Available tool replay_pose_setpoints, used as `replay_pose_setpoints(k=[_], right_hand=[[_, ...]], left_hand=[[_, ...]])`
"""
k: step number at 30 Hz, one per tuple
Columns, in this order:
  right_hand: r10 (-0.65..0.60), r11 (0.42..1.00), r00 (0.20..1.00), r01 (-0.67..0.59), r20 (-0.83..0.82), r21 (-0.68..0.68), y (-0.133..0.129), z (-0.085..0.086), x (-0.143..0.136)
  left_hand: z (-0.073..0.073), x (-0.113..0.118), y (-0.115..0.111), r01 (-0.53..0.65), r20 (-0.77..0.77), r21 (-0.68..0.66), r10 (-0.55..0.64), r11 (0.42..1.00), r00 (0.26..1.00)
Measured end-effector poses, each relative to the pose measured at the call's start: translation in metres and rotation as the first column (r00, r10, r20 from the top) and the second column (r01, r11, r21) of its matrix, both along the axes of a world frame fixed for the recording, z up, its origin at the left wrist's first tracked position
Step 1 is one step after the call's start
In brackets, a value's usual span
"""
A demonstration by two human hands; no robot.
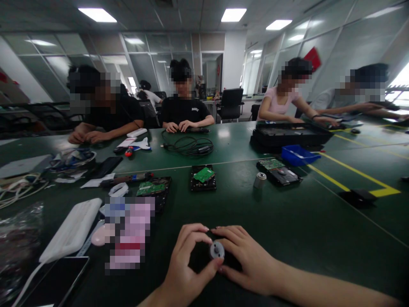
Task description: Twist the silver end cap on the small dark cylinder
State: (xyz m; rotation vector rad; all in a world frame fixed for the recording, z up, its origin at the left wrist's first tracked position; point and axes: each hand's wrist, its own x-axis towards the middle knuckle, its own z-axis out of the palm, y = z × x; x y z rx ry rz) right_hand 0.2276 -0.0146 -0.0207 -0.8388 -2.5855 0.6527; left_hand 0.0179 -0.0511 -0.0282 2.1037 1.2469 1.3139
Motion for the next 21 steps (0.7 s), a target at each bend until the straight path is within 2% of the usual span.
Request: replay_pose_setpoints(k=[4, 7, 15, 21], right_hand=[[0.002, 1.0, 1.0, -0.002, 0.004, 0.01, 0.0001, -0.0009, -0.0004], [0.0, 1.0, 1.0, 0.0, -0.001, 0.007, 0.0003, -0.001, -0.0007], [-0.004, 1.0, 1.0, 0.004, -0.02, -0.004, -0.0009, 0.0, -0.0003], [-0.016, 1.0, 1.0, 0.016, -0.012, -0.011, -0.0016, 0.0026, -0.0014]], left_hand=[[-0.0013, -0.0009, 0.0008, 0.04, -0.106, 0.001, -0.04, 0.999, 0.994], [-0.002, -0.0016, 0.0007, 0.034, -0.124, 0.004, -0.033, 0.999, 0.992], [-0.0006, -0.0012, -0.0009, 0.013, -0.088, -0.04, -0.016, 0.999, 0.996], [0.0035, 0.003, 0.0061, 0.049, 0.05, -0.148, -0.042, 0.988, 0.998]])
